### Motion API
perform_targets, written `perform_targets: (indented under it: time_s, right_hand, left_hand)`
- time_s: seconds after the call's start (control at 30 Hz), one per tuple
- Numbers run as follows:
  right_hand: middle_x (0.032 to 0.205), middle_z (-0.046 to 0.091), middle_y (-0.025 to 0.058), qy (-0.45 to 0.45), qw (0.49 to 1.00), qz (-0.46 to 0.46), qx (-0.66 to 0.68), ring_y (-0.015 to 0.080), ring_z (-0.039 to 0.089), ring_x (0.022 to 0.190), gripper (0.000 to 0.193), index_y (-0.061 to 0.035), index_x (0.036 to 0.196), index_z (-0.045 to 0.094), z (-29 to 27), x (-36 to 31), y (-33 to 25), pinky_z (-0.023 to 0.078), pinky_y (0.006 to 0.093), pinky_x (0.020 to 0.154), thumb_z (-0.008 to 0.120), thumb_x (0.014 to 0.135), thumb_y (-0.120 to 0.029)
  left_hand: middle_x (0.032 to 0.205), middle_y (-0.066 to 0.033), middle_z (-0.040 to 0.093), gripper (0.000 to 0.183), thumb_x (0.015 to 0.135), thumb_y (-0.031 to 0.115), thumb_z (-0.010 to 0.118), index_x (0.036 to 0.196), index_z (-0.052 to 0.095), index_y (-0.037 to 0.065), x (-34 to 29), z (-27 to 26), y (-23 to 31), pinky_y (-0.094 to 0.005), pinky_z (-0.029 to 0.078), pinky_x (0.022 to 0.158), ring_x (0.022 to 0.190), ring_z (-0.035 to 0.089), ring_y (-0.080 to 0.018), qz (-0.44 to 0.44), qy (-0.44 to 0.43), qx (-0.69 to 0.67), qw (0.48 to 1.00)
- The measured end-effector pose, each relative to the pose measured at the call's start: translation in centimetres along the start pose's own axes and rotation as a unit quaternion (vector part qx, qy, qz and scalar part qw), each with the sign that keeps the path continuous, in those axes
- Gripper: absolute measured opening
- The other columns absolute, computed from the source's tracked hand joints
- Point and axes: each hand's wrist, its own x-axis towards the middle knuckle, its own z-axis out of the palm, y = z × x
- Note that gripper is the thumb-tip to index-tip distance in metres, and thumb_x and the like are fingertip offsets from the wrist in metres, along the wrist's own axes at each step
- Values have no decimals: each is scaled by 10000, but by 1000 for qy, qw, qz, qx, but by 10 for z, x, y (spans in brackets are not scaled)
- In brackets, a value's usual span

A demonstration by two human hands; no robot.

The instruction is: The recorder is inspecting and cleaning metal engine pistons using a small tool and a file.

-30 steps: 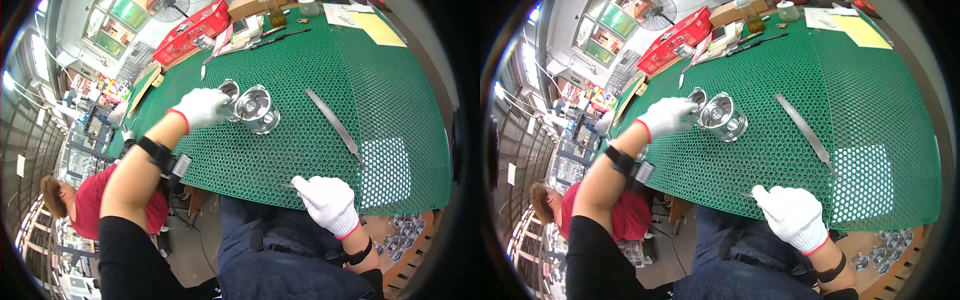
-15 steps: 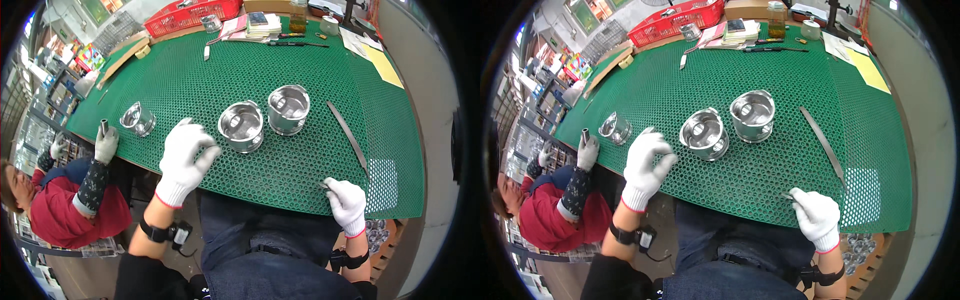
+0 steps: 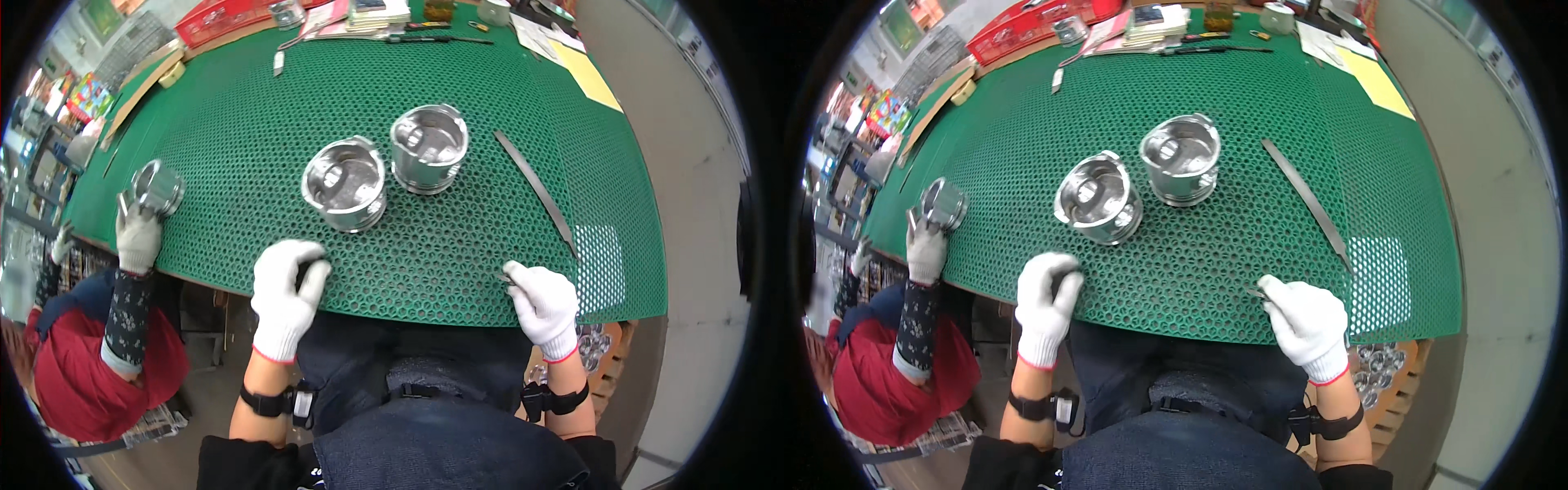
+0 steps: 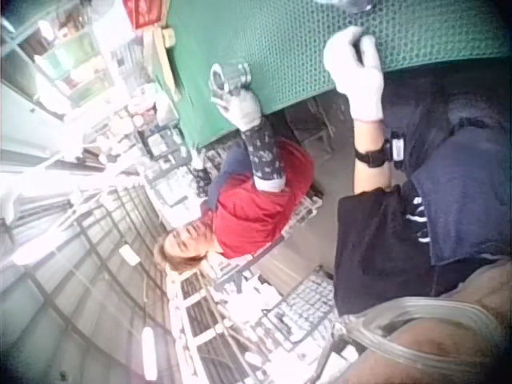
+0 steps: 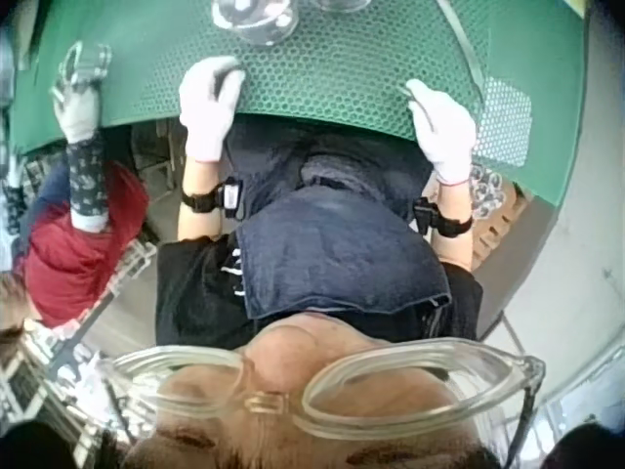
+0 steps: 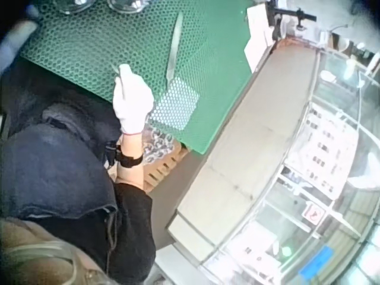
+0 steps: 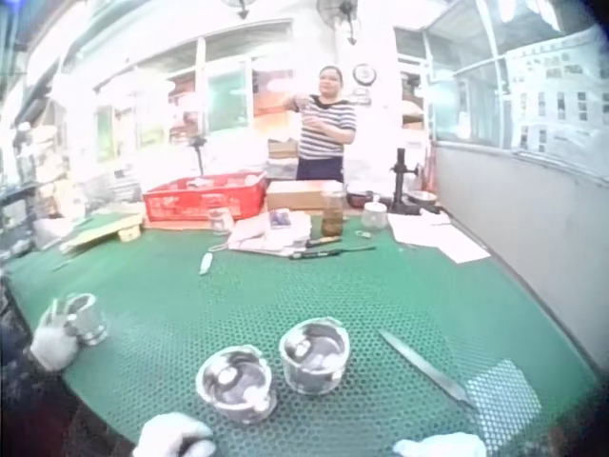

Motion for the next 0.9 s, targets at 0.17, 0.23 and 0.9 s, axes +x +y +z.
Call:
perform_targets:
  time_s: [0.17,0.23,0.9]
  right_hand:
    - [675,592,44,-16,1000,0,5,245,617,594,289,-148,1113,693,1,-3,7,484,359,537,706,825,-142]
    - [666,573,38,-11,1000,-12,8,240,608,586,279,-150,1113,690,-1,-2,7,477,360,528,705,835,-159]
    - [776,594,53,-42,999,3,-12,254,623,629,387,-162,1238,655,-7,-10,4,499,363,537,662,859,-89]
  left_hand:
    - [1081,-99,701,292,776,10,710,1059,702,79,32,-2,41,-404,511,900,1006,658,-309,112,-192,-12,975]
    - [1120,-113,700,324,793,6,693,1110,689,71,62,12,32,-412,509,937,1075,656,-319,165,-243,-24,956]
    - [851,-106,610,122,800,96,747,865,651,56,103,19,72,-494,447,1064,900,607,-314,255,-191,87,944]
